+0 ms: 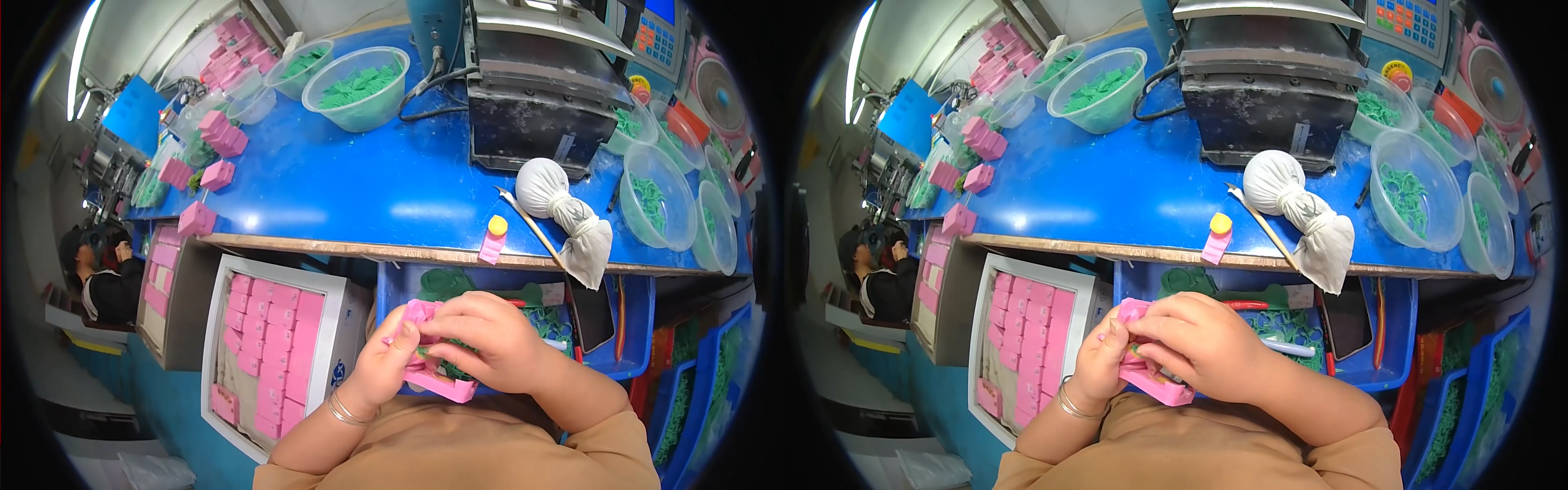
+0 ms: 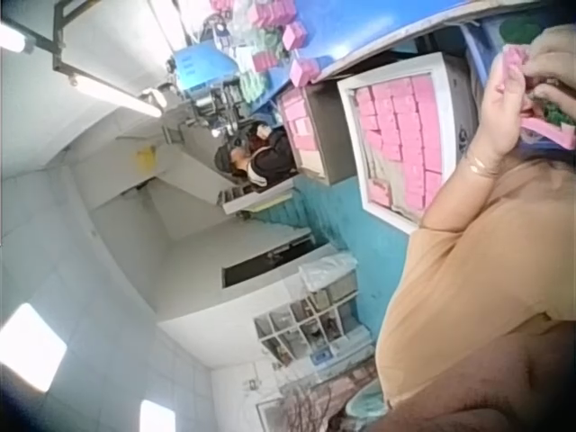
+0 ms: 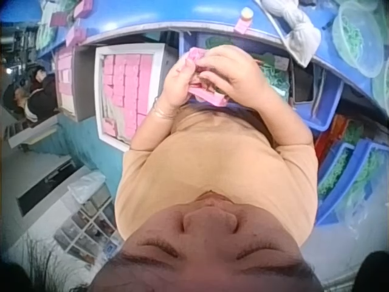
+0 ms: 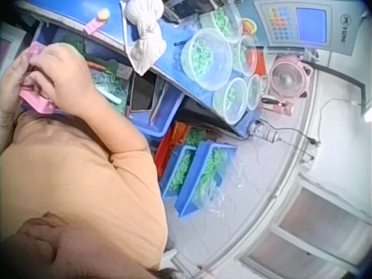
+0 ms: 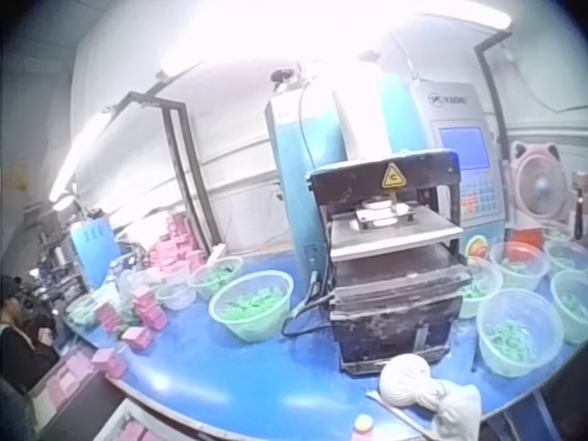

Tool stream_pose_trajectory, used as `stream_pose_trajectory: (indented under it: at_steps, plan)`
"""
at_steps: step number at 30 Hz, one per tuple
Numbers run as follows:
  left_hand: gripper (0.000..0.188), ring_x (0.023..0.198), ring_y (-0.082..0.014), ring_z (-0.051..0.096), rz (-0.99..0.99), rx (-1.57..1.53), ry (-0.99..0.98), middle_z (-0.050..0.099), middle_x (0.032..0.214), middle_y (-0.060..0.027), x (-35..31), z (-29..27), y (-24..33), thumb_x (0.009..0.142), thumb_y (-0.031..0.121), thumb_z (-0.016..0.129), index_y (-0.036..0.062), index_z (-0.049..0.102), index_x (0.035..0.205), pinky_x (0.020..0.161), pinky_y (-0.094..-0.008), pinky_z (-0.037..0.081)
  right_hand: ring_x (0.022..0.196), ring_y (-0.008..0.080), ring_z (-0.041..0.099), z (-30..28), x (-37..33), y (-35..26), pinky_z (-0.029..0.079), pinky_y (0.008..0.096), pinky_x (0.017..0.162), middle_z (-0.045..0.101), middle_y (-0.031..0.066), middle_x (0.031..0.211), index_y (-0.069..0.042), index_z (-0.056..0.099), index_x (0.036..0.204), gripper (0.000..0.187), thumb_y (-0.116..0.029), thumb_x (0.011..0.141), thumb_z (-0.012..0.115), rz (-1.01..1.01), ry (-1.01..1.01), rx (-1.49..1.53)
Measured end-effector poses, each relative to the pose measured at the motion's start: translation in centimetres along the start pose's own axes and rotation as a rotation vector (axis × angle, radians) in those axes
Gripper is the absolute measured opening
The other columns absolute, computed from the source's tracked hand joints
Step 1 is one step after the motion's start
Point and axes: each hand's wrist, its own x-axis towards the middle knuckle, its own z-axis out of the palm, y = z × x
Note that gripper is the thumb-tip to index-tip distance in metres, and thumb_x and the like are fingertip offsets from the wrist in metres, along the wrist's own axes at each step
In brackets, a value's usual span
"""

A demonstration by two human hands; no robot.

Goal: Handling, painting, and assembling small green decorative components using wax molds and glue near a production machine.

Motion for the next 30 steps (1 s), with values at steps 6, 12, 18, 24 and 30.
stream_pose_trajectory:
  at_steps: [6, 12, 18, 24, 30]
  plan:
    - [0.043, 0.08, -0.0101, 0.055, -0.006, 0.024, 0.045, 0.055, 0.099, -0.0065, 0.0, 0.4, -0.3, 0.098, 0.036, 0.037, 0.0015, 0.042, 0.124, 0.071, -0.0255, 0.049, 0.074, 0.0273, 0.057, 0.4, -0.7, 0.8, 0.046, 0.0362, 0.064, 0.059, 0.0078, 0.081, -0.005, 0.058, 0.083, 0.013, -0.01, 0.075, 0.067, -0.058, -0.138, -0.049]
    - [0.045, 0.08, -0.0118, 0.056, -0.011, -0.06, 0.032, 0.055, 0.101, -0.0075, -0.4, 0.4, 0.4, 0.098, 0.037, 0.037, 0.001, 0.04, 0.126, 0.072, -0.0272, 0.05, 0.073, 0.0253, 0.059, 0.5, -0.6, 0.2, 0.046, 0.0361, 0.064, 0.06, 0.0068, 0.079, -0.007, 0.059, 0.083, 0.011, -0.009, 0.075, 0.065, 0.02, -0.109, -0.015]
    - [0.047, 0.082, -0.0135, 0.057, 0.01, -0.064, 0.012, 0.055, 0.104, -0.0091, -0.6, 0.2, 0.5, 0.099, 0.036, 0.037, 0.0003, 0.036, 0.129, 0.074, -0.0286, 0.05, 0.073, 0.0262, 0.062, 0.2, -0.5, -0.1, 0.049, 0.0338, 0.064, 0.065, 0.0093, 0.081, -0.005, 0.063, 0.087, 0.013, -0.003, 0.074, 0.068, 0.12, -0.155, 0.055]
    - [0.053, 0.088, -0.0146, 0.057, 0.029, -0.118, -0.035, 0.054, 0.111, -0.0109, -0.8, -0.5, -0.1, 0.097, 0.04, 0.038, -0.0014, 0.033, 0.131, 0.077, -0.0299, 0.05, 0.073, 0.0251, 0.061, 0.6, -0.9, 0.1, 0.047, 0.0336, 0.063, 0.063, 0.0077, 0.08, -0.005, 0.062, 0.086, 0.011, -0.003, 0.077, 0.065, 0.152, -0.109, 0.11]
    - [0.058, 0.103, -0.0152, 0.052, 0.092, 0.023, 0.009, 0.051, 0.117, -0.0113, -0.9, -0.8, -0.1, 0.096, 0.044, 0.038, -0.0033, 0.034, 0.13, 0.088, -0.03, 0.045, 0.072, 0.0252, 0.06, 0.7, -0.8, -0.4, 0.047, 0.0334, 0.062, 0.062, 0.0078, 0.082, -0.006, 0.061, 0.091, 0.013, -0.007, 0.079, 0.064, 0.256, -0.066, 0.179]
